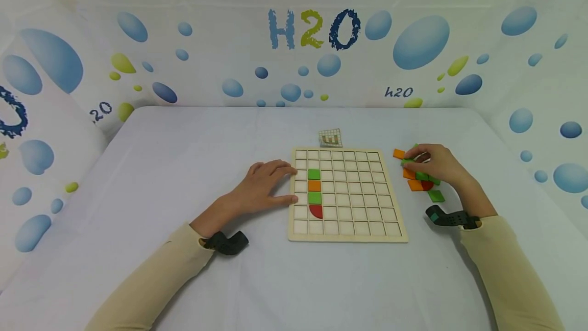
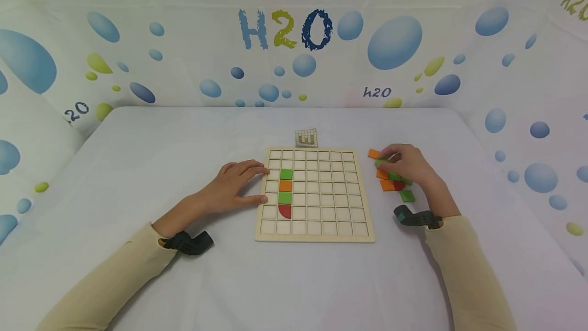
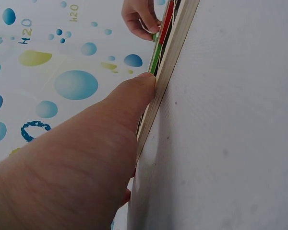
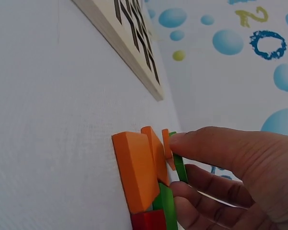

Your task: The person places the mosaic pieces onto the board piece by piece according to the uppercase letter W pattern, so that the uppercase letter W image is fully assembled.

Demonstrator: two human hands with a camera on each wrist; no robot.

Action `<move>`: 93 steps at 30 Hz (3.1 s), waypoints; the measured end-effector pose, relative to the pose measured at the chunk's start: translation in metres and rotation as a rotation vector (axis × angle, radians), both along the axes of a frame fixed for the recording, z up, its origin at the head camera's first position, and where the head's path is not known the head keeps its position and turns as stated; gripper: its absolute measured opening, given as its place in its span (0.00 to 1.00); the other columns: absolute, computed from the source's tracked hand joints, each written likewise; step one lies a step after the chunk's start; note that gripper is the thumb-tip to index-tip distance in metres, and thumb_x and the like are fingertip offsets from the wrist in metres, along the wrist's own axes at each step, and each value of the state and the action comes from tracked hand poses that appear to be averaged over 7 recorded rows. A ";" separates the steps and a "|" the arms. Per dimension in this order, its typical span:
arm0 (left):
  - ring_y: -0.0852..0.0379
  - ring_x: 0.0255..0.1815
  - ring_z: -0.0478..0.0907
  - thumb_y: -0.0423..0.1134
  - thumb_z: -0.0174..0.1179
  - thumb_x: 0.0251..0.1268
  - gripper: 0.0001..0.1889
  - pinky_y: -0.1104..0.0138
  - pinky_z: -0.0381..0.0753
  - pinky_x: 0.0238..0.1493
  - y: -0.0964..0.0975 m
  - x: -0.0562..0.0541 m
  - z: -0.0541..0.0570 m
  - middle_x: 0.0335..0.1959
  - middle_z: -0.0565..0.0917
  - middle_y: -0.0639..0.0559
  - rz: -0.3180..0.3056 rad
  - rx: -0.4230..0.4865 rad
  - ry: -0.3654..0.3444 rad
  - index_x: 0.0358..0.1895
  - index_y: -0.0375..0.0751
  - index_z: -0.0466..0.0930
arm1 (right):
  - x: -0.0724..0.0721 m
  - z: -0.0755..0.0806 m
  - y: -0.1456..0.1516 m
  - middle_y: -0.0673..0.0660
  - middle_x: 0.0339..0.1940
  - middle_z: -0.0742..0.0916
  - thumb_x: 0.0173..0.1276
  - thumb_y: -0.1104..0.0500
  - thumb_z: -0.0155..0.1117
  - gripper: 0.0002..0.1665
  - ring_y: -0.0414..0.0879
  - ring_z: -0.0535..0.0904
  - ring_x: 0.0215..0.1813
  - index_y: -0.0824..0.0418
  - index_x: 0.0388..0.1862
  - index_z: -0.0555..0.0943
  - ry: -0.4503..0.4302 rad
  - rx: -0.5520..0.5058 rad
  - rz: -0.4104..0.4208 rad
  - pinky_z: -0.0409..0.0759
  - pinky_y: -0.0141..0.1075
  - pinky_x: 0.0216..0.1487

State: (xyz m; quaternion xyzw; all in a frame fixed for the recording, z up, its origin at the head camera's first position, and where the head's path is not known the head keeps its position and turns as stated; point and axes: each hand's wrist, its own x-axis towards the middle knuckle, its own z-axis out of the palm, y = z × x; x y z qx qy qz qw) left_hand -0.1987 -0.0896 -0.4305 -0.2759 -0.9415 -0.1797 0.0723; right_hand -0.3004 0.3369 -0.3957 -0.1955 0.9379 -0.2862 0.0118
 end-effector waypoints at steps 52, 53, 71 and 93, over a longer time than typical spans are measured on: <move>0.49 0.71 0.61 0.58 0.62 0.63 0.33 0.42 0.52 0.68 0.001 0.000 0.003 0.68 0.68 0.46 -0.012 0.006 0.017 0.68 0.47 0.69 | 0.013 0.007 -0.034 0.54 0.38 0.83 0.60 0.61 0.73 0.13 0.44 0.78 0.38 0.62 0.44 0.84 0.009 -0.054 0.316 0.77 0.30 0.41; 0.49 0.71 0.61 0.58 0.62 0.63 0.33 0.42 0.52 0.68 0.001 0.000 0.003 0.68 0.67 0.46 -0.012 0.006 0.017 0.68 0.47 0.69 | 0.013 0.007 -0.034 0.54 0.38 0.83 0.61 0.61 0.73 0.13 0.44 0.77 0.38 0.62 0.44 0.84 0.012 -0.055 0.325 0.77 0.30 0.41; 0.50 0.72 0.61 0.58 0.62 0.63 0.33 0.43 0.52 0.68 0.001 0.000 0.003 0.68 0.67 0.47 -0.006 0.006 0.003 0.68 0.48 0.69 | 0.019 0.009 -0.043 0.55 0.39 0.84 0.61 0.64 0.72 0.14 0.43 0.78 0.38 0.65 0.45 0.83 0.058 -0.075 0.396 0.79 0.31 0.42; 0.49 0.71 0.61 0.58 0.61 0.64 0.33 0.42 0.52 0.68 0.001 -0.002 0.002 0.68 0.68 0.47 -0.008 0.005 0.012 0.68 0.47 0.69 | 0.031 0.014 -0.060 0.55 0.42 0.84 0.62 0.65 0.70 0.09 0.45 0.79 0.39 0.62 0.42 0.84 0.043 -0.061 0.489 0.81 0.35 0.42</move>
